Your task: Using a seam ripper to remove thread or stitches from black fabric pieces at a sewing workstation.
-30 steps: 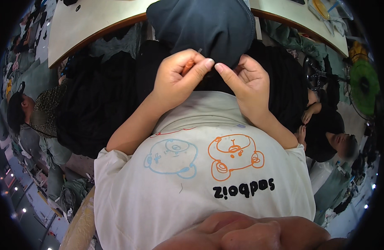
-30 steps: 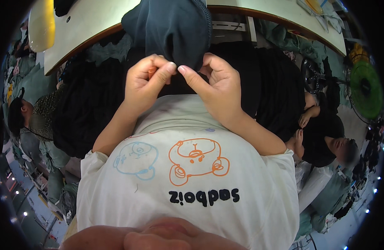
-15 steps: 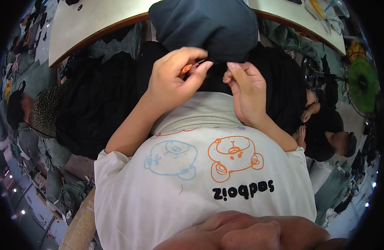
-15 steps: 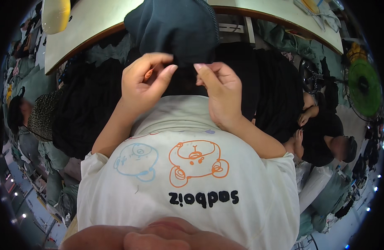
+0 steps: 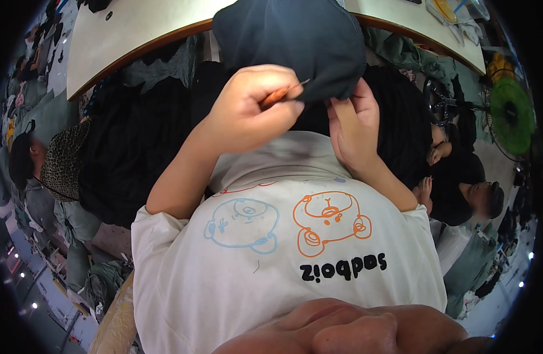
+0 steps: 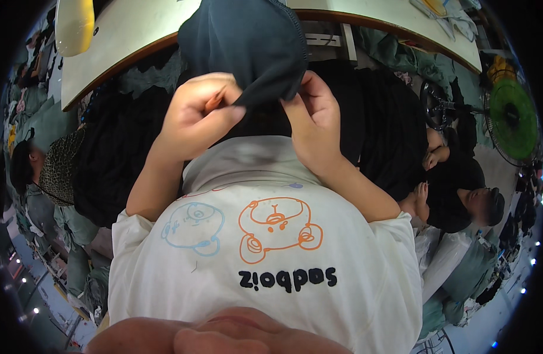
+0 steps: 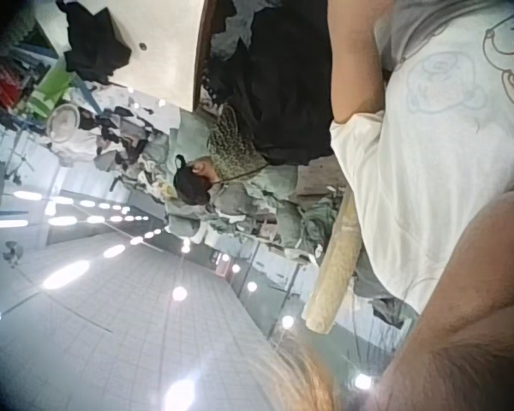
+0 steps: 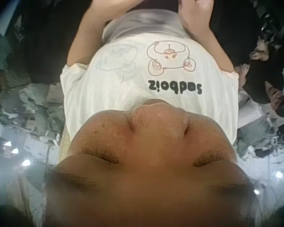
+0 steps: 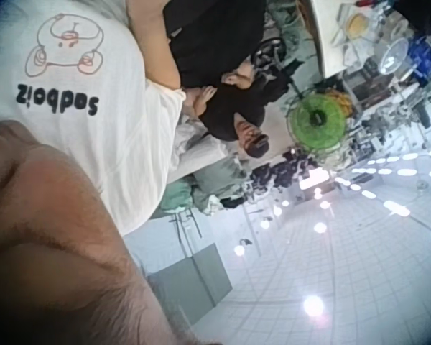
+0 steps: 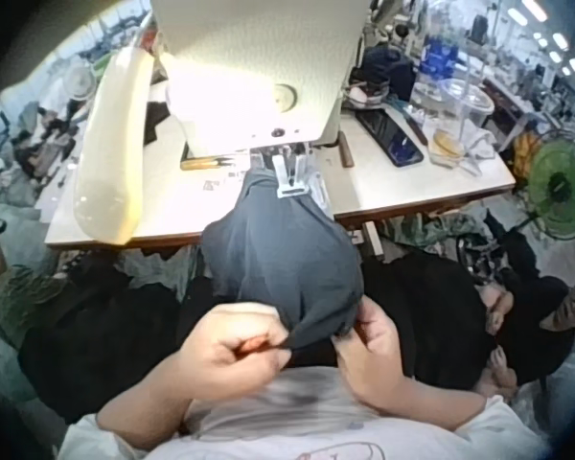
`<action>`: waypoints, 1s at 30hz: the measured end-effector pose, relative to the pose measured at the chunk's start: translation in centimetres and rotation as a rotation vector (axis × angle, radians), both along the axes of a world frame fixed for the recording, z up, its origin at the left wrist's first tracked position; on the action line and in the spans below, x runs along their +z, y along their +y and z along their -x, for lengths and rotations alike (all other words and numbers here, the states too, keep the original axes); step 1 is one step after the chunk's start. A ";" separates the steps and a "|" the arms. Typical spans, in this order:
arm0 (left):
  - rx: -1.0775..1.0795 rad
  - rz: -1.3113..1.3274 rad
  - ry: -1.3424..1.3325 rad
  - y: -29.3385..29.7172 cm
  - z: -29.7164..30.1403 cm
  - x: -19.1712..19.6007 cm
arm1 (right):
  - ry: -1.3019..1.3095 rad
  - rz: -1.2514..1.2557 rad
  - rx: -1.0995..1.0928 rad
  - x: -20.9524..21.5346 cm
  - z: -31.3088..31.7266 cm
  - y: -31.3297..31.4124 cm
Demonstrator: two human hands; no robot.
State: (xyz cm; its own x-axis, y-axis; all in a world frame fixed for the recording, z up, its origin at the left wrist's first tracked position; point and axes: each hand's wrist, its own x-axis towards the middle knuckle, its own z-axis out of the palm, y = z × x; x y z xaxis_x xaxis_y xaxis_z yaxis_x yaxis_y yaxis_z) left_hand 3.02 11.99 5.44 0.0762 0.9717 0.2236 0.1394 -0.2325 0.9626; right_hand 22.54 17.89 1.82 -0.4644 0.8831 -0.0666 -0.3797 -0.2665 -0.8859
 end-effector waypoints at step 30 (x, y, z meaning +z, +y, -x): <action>-0.082 0.201 -0.432 -3.0 2.7 0.3 | -0.092 -0.069 0.360 2.9 1.6 1.4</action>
State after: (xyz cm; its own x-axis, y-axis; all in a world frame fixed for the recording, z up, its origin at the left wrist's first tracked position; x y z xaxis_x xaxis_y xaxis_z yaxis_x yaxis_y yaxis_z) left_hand 0.27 9.04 5.70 0.0957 0.9936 0.0605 -0.2941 -0.0298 0.9553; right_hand 20.94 19.32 4.70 -0.7404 0.6686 -0.0690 -0.1903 -0.3070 -0.9325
